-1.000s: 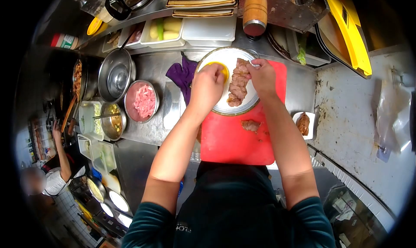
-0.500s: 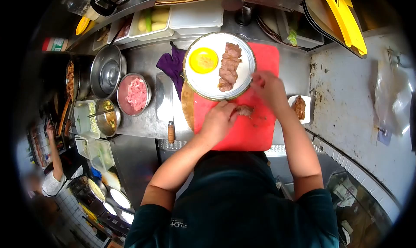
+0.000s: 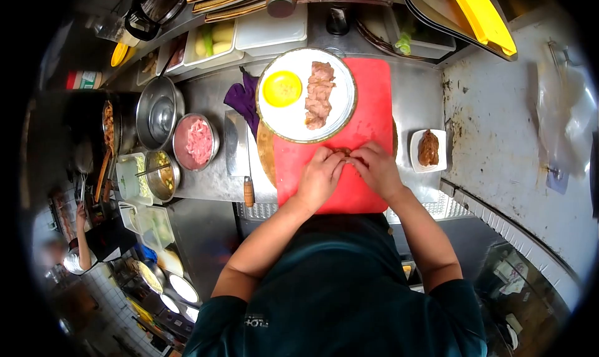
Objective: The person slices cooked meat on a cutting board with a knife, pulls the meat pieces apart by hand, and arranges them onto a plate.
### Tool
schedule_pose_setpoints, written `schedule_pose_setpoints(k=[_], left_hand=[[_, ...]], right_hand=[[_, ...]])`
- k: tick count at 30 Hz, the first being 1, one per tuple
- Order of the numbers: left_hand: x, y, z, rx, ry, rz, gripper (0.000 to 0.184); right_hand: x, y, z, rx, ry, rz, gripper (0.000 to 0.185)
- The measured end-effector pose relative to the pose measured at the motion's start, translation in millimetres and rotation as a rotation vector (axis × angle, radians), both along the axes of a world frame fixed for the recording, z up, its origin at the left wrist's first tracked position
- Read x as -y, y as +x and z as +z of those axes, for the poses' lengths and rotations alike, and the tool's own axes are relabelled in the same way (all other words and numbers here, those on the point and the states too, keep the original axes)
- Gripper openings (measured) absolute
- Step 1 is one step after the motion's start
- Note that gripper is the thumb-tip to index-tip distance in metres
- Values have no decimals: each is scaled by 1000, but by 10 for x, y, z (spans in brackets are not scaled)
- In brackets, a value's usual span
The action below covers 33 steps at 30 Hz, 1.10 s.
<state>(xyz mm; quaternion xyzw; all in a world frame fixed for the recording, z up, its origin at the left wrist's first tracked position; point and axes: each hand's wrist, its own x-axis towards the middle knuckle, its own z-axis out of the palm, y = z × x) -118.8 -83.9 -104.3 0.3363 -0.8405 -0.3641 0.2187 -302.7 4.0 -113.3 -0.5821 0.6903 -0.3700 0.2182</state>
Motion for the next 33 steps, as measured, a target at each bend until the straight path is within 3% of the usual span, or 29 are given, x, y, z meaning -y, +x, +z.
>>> schedule_pose_setpoints(k=[3,5,9,12,15,19,22,28,33], left_hand=[[33,6,15,-153,-17,-43,21],[110,97,85,-109,130,1,17],[558,98,513,-79,479,172,11],[1104,-59,682,-19,536,208,11],[1594,-253,555,-97,590,177,8],[1978,-503,549,-5,597,170,5],[2140,-600,416,113,545,140,8],[2119,-635,352,256,54,131,14],[2092,-675,316,301,-12,133,13]], right_hand=[[-25,3,22,71,32,-19,20],[-20,12,65,180,70,-71,26],[100,48,72,-14,32,-30,27],[131,100,86,-88,72,12,24],[126,138,98,-91,79,6,25],[79,173,103,-148,30,5,27],[43,169,39,-255,-19,7,26],[1,175,-52,-416,-118,24,30],[11,186,-60,-430,-144,31,27]])
